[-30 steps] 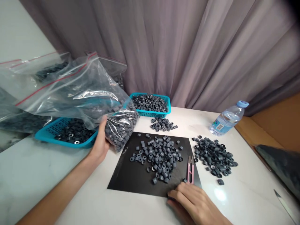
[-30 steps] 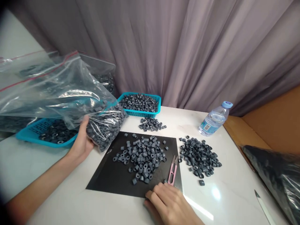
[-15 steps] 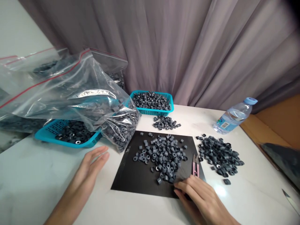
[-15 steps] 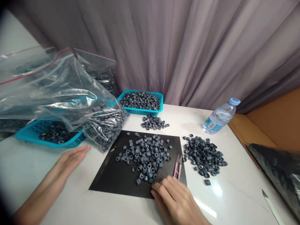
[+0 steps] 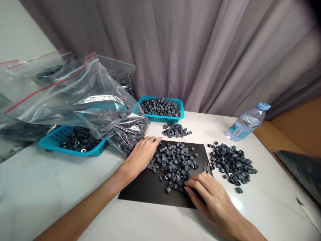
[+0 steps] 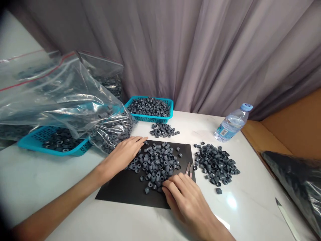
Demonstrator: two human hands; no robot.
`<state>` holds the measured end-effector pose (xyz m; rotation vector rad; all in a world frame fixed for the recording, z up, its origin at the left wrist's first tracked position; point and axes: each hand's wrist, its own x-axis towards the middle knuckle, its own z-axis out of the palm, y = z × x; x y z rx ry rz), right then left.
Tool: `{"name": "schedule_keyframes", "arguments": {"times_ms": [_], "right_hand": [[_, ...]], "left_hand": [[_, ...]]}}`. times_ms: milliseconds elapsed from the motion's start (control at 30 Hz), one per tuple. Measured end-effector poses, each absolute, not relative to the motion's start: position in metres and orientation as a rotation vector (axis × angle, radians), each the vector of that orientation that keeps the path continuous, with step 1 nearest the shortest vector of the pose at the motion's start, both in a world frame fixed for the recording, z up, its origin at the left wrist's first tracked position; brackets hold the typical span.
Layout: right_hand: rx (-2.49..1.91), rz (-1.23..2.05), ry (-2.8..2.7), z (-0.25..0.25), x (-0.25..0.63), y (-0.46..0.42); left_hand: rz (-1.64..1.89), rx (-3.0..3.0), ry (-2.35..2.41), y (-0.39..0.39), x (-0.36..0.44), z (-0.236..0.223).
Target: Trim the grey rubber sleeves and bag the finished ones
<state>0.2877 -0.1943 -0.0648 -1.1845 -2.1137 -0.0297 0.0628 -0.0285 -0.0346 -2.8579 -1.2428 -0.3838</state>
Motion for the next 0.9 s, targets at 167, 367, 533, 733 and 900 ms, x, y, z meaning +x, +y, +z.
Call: {"name": "schedule_keyframes", "arguments": {"times_ms": [167,367,533,733,900], "right_hand": [[-1.198,0.011,-2.109,-0.065,0.291,-0.194],[-1.205,0.066,-2.081,-0.069,0.293,-0.195],[-1.198,0.104,-2.053,-0.071,0.295,-0.195],[-1.206,0.108,-2.003,-0.07,0.295,-0.191],[-1.199,0.107,-1.977,-0.07,0.296,-0.189]], "left_hand": [[-0.369,-2.866,-1.232,-0.025,0.067,-0.029],[-0.553,-2.894,-1.32,-0.024,0.066,-0.029],[-0.758,-2.942,-1.363,-0.024,0.056,-0.032],[-0.998,-2.972,-1.324,-0.042,0.054,-0.026],[-1.249,-3.101,-1.244,-0.065,0.061,-0.015]]}}
